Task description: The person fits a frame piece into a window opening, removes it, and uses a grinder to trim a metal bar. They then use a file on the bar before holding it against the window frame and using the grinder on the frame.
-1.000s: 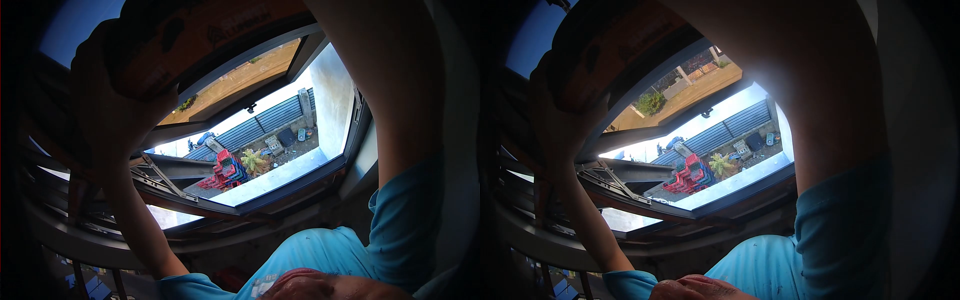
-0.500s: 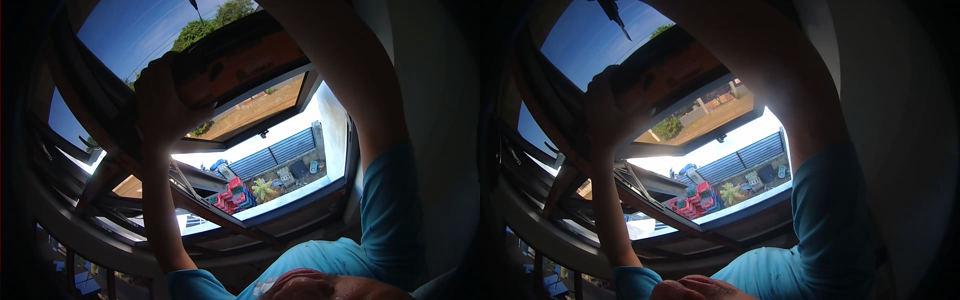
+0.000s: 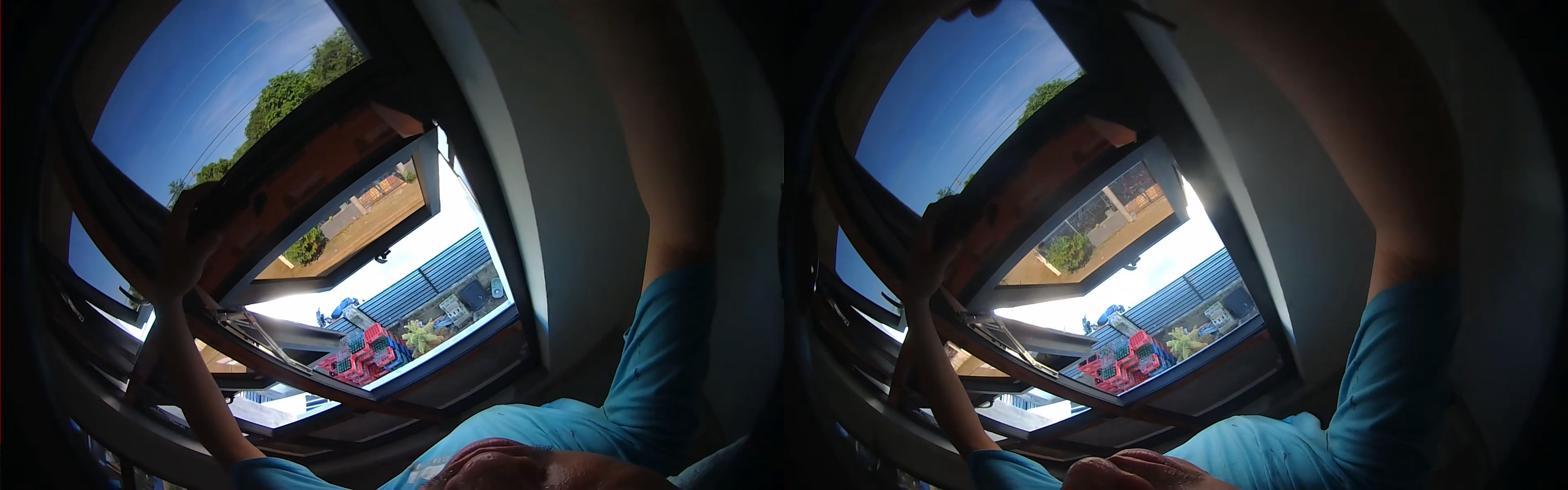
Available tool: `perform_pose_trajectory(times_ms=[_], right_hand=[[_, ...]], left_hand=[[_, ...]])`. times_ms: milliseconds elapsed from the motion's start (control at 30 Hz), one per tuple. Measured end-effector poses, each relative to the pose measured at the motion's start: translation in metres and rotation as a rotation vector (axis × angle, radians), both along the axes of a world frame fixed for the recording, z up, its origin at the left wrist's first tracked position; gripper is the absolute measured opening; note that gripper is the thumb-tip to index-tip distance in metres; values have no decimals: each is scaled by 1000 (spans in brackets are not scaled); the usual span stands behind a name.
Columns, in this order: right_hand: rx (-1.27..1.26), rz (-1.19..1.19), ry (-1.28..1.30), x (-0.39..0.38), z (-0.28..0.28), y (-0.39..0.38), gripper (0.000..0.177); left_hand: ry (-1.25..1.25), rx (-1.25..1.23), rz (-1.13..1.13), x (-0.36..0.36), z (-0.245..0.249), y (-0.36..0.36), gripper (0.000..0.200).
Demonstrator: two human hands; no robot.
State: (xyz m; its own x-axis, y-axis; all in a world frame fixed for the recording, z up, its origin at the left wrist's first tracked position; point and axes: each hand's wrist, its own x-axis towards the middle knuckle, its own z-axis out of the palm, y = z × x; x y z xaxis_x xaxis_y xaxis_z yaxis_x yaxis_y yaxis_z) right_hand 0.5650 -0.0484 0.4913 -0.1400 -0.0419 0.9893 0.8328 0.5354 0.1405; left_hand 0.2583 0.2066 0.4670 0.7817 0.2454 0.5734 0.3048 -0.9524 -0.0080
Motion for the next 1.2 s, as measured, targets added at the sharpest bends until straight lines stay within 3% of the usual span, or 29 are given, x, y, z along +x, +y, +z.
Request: perform_pose_trajectory(times_ms=[100, 167, 200, 267, 300, 367, 400, 467, 533, 633, 700, 733, 767, 800, 833, 867, 900, 967, 1000, 1033, 1133, 1167, 1200], right_hand=[[13, -139, 40, 19, -30, -29, 28], [-335, 11, 106, 38, -36, -56, 24], [-326, 18, 117, 56, -32, -70, 24], [-1034, 612, 153, 86, -21, -91, 23], [-1028, 623, 156, 90, -28, -93, 23], [-848, 289, 367, 89, -55, -85, 25], [-847, 299, 362, 97, -75, -67, 25], [-373, 353, 280, 120, -123, -33, 17], [-587, 418, 306, 124, -150, -52, 26], [-594, 402, 256, 117, -201, -49, 22], [-804, 354, 176, 114, -225, -53, 26], [-935, 520, 254, 108, -240, -49, 29], [-1003, 520, 188, 105, -249, -45, 27], [-1064, 526, 152, 103, -261, -40, 27], [-1127, 530, 113, 100, -275, -34, 27], [-1177, 561, 79, 97, -288, -29, 27], [-1318, 592, 89, 91, -302, -22, 26], [-1566, 589, 68, 68, -323, -11, 27], [-1676, 622, 96, 53, -336, -4, 27], [-1793, 650, 123, 36, -353, 4, 27], [-1965, 808, 150, -22, -433, 33, 30], [-2014, 839, 94, -45, -462, 40, 30], [-2091, 884, 244, -69, -489, 46, 33]], left_hand=[[41, -88, 75, 2, 15, 1, 54], [71, -77, 128, 8, 19, -3, 48], [55, -103, 155, 11, 20, -6, 43], [85, -57, 189, 14, 26, -10, 36], [93, -52, 196, 17, 29, -12, 36], [100, -111, 214, 19, 30, -17, 37], [99, -109, 223, 20, 32, -18, 37], [178, -129, 229, 24, 39, -17, 39], [173, -251, 204, 25, 48, -7, 40], [264, -456, 69, 26, 67, 12, 44], [179, -507, 149, 13, 85, 29, 43], [71, -451, 163, 12, 86, 21, 44], [-36, -392, 184, 10, 91, 13, 44], [58, -283, 268, 3, 107, 20, 58], [150, -280, 127, -14, 126, 27, 60], [-99, -175, 140, 4, 107, -11, 59], [-104, -31, 174, 23, 100, -62, 34], [-403, -330, 110, -7, 87, -87, 15], [-439, -362, 189, 72, 1, -169, 15], [-439, -404, 258, 92, -44, -200, 20], [-438, -520, 442, -28, -100, -203, 35], [-431, -552, 489, -98, -111, -203, 40], [-425, -580, 530, -182, -120, -207, 45]])
